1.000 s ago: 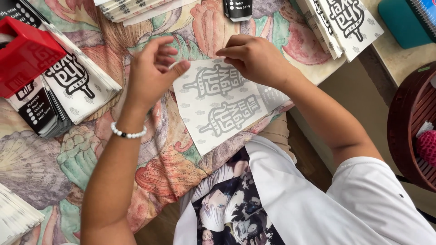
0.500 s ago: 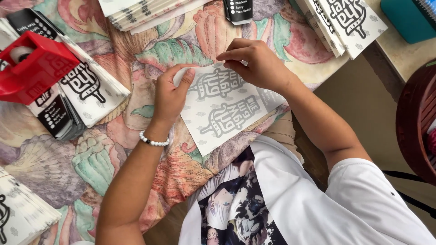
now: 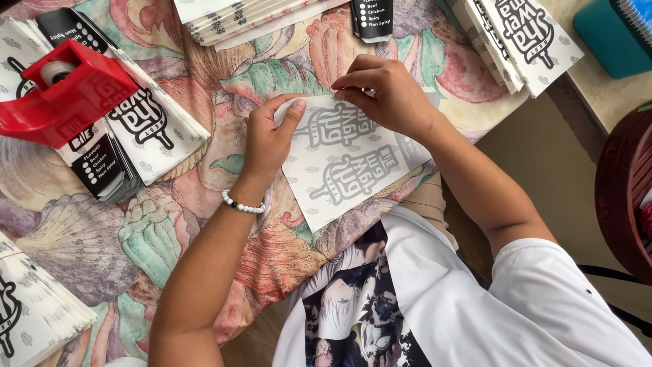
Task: Manually folding and stacking printed labels for packaging
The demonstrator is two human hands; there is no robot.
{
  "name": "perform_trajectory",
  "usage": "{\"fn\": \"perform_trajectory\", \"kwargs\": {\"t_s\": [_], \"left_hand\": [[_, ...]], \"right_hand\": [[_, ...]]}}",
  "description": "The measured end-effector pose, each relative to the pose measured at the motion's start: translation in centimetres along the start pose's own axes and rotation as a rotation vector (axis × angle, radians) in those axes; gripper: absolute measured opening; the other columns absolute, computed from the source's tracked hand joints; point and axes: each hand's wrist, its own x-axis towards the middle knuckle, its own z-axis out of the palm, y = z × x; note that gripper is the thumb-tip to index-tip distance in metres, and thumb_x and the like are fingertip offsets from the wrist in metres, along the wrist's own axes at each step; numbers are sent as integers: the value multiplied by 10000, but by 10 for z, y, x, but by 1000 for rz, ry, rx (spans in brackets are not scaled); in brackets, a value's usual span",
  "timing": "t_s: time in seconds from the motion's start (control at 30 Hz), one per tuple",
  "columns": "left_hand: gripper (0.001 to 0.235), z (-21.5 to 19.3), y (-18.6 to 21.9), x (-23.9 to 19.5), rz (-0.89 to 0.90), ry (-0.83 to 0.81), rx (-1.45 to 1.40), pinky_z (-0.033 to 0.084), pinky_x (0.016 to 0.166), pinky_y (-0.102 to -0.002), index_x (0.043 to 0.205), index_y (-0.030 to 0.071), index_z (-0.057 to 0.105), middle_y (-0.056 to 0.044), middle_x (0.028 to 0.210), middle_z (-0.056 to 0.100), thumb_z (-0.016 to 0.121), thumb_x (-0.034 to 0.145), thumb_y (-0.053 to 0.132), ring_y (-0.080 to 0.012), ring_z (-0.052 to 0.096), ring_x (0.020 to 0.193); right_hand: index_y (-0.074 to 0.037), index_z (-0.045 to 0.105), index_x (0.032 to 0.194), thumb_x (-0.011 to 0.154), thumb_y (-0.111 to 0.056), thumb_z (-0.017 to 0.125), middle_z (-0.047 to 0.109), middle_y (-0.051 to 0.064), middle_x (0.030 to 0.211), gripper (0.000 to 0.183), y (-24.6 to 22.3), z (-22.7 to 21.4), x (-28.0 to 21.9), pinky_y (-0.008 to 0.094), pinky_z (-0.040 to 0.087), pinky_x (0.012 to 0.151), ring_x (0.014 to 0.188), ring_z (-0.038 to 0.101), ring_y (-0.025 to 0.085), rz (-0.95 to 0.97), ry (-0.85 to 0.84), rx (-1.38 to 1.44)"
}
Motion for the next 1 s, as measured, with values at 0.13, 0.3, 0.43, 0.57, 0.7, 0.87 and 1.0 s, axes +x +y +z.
{"fn": "perform_trajectory", "kwargs": {"t_s": [0.13,0.3,0.43,0.57,0.7,0.87,1.0], "left_hand": [[284,0,-4,1,45,13,41,578,676,-265,1110,44,732,-34,914,748,612,1012,282,-125,682,826],[275,-3,1,3,81,2,67,569,695,-271,1120,45,732,-26,914,737,598,1024,265,-129,666,846],[168,-21,8,14,362,-33,391,519,548,-163,1176,3,707,-136,1051,766,652,1028,60,-78,594,635],[149,-40,23,35,642,-158,726,626,725,-290,1039,21,797,-113,924,771,821,900,-26,-212,720,794],[111,-48,6,58,680,-220,867,571,636,-372,1010,107,839,-32,865,753,837,911,56,-220,693,730],[112,-44,4,72,491,-344,1063,579,665,-390,1007,192,835,48,936,768,830,908,244,-190,705,786],[89,-42,9,71,440,-372,1029,584,750,-379,972,156,819,30,924,766,836,889,183,-178,703,785]], "right_hand": [[44,774,1093,1019,-26,742,688,129,946,106,-2,1,2,357,567,692,807,687,262,5,-39,-32],[11,779,1046,1012,-19,743,687,106,933,58,-2,1,6,351,561,698,801,680,242,43,-86,-60],[20,771,1024,1015,0,724,684,118,933,52,6,6,9,365,552,700,798,680,259,31,-123,-60],[-19,782,990,1009,-39,726,671,73,924,63,21,14,9,355,519,604,691,656,227,84,-150,-106],[-30,780,990,987,-37,730,668,70,931,50,32,24,7,354,564,640,748,662,228,88,-145,-133],[-37,775,966,964,-3,702,672,66,918,80,38,31,5,369,544,639,790,656,240,89,-127,-139],[-20,763,980,991,-35,691,666,73,930,74,37,32,4,375,543,666,812,650,250,104,-140,-148]]}}
